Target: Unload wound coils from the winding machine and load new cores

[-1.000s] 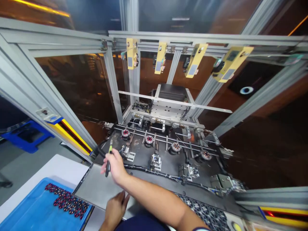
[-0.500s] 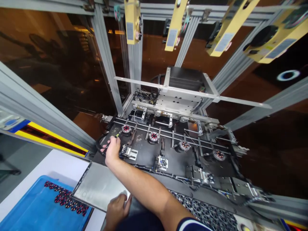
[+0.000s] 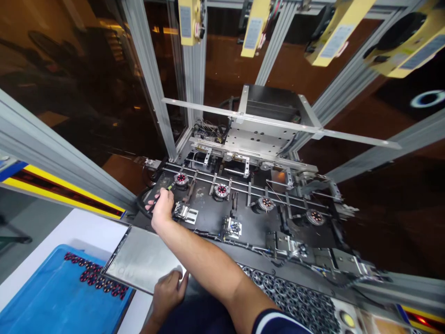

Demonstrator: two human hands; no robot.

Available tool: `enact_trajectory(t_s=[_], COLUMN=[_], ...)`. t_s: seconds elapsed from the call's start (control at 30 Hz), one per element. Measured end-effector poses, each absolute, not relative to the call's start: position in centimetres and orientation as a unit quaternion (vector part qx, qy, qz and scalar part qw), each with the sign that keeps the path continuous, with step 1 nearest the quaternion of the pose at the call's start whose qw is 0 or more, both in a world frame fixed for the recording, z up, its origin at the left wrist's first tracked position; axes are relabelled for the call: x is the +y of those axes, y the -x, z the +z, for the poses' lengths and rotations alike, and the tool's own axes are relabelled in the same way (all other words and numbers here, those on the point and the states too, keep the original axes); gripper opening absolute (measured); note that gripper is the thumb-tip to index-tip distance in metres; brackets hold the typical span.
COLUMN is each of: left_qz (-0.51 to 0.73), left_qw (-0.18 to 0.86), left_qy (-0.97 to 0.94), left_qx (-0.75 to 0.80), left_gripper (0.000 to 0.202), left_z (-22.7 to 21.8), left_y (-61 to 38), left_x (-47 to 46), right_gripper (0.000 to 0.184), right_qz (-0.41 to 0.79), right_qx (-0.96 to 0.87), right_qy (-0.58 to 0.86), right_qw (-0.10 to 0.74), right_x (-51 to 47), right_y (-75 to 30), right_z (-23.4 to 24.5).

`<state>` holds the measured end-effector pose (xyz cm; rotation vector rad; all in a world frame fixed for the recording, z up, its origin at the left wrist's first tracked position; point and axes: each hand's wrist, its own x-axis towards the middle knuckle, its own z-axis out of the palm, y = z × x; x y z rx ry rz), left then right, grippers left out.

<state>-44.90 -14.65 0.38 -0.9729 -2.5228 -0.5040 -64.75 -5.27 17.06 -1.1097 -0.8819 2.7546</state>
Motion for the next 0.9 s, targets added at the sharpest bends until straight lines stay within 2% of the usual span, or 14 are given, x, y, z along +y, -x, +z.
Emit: enact_trajectory(t_s=[0.23,0.33,0.43,0.47,0.53,0.57,0.6,0.67,0.8,0.9], left_qz=[-0.187,-0.186,-0.172,-0.164,-0.148,-0.143,-0.141,-0.149,-0.163,-0.161], left_qw=[0.196,0.193,0.208,0.218,0.231,0.231,0.224,0.206,0.191,0.185], left_qy=[0.343,0.342,0.345,0.345,0.344,0.343,0.341,0.337,0.337,0.343], left_qx=[-0.900,-0.900,-0.899,-0.898,-0.898,-0.899,-0.902,-0.907,-0.907,-0.907], left_gripper=[0.018,0.021,0.026,0.031,0.042,0.045,0.045,0.036,0.026,0.025], left_z=[1.3,1.3,1.1,1.0,0.7,0.6,0.6,0.6,0.7,0.7], left_y=[45.0,45.0,45.1,45.1,45.0,45.0,44.9,44.7,44.4,44.3], left_x=[-14.3,-14.3,-14.5,-14.6,-14.8,-14.8,-14.9,-14.8,-14.6,-14.7], right_gripper=[0.019,0.012,0.006,0.011,0.035,0.057,0.071,0.079,0.084,0.072], right_qz=[0.898,0.900,0.914,0.911,0.891,0.897,0.905,0.912,0.910,0.897], right_qx=[-0.269,-0.280,-0.357,-0.399,-0.445,-0.431,-0.419,-0.407,-0.342,-0.322], right_qy=[0.348,0.334,0.193,0.090,-0.052,-0.063,-0.039,0.029,0.230,0.292], right_qw=[0.029,0.034,-0.018,-0.045,-0.072,-0.070,-0.065,-0.023,0.053,0.080], right_x=[-5.6,-5.9,-5.2,-4.6,-2.9,-1.9,-0.9,1.1,3.9,4.9], right_y=[65.7,64.8,60.5,58.4,54.1,52.4,51.0,49.7,51.1,52.6], right_z=[16.3,16.9,19.3,20.3,21.8,22.0,21.9,20.5,15.7,13.2])
